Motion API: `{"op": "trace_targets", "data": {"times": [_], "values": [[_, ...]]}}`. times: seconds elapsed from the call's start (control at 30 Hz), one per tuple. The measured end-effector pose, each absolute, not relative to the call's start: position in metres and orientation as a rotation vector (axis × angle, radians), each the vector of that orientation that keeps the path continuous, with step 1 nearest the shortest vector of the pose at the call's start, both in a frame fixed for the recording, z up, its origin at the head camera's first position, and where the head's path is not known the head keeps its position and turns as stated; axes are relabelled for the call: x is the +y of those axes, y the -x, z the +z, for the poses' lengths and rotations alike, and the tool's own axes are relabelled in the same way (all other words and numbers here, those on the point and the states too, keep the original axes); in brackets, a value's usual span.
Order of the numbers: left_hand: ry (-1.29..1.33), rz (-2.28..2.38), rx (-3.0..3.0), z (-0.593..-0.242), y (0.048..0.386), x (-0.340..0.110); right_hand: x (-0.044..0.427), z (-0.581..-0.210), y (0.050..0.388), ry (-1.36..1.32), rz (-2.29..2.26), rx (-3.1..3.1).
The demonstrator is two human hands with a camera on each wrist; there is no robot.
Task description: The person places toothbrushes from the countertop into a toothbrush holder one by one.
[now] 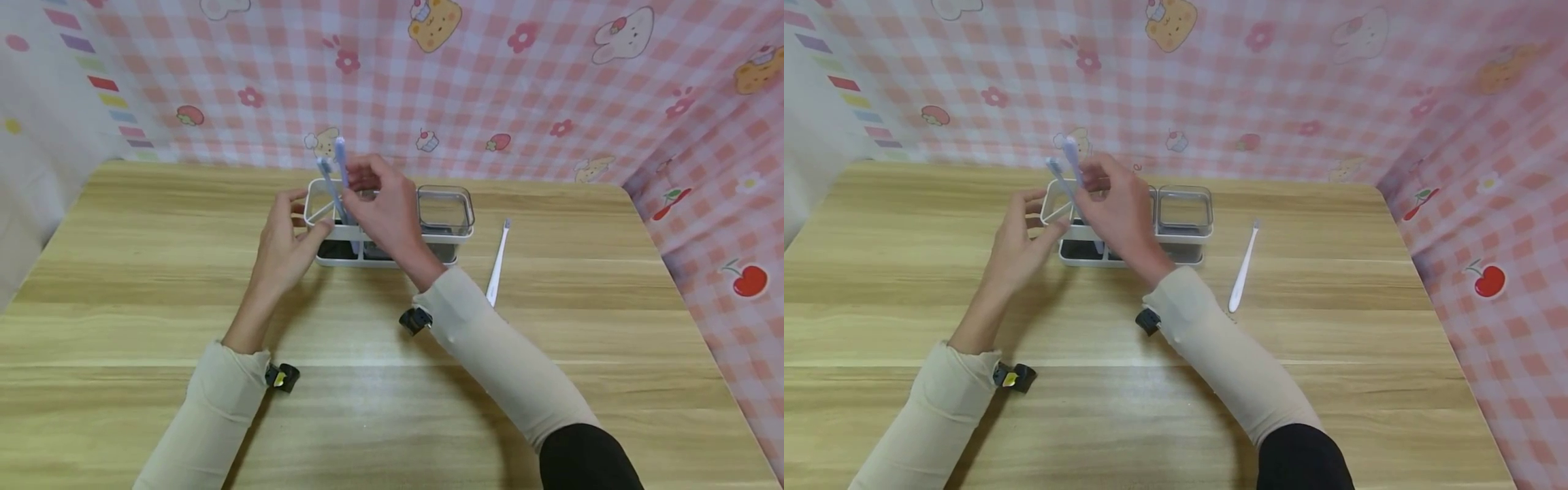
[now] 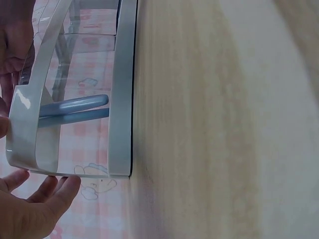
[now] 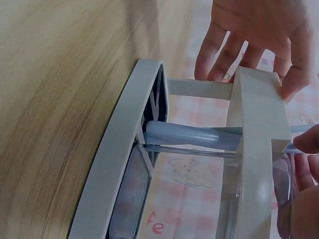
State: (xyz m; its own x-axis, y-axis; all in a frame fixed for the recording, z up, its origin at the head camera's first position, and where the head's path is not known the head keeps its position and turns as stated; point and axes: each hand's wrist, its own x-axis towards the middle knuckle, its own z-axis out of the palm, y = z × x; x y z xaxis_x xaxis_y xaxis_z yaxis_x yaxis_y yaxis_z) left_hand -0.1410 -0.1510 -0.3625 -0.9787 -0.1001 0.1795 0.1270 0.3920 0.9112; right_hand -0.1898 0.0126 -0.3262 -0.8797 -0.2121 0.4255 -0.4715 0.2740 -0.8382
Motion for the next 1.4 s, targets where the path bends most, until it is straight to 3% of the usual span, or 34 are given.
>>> {"op": "trace_targets", "data": {"times": [1.0,1.4], "values": [[0.018,-1.635,-2.452,-0.363,0.141,-0.152,0.041,-0.31,0.185,-0.577,1.6,-2.354],[0.023,-1.604,-2.451,-0.361,0.141,-0.15,0.081,-0.302,0.179,-0.636,0.886,-2.453]]}}
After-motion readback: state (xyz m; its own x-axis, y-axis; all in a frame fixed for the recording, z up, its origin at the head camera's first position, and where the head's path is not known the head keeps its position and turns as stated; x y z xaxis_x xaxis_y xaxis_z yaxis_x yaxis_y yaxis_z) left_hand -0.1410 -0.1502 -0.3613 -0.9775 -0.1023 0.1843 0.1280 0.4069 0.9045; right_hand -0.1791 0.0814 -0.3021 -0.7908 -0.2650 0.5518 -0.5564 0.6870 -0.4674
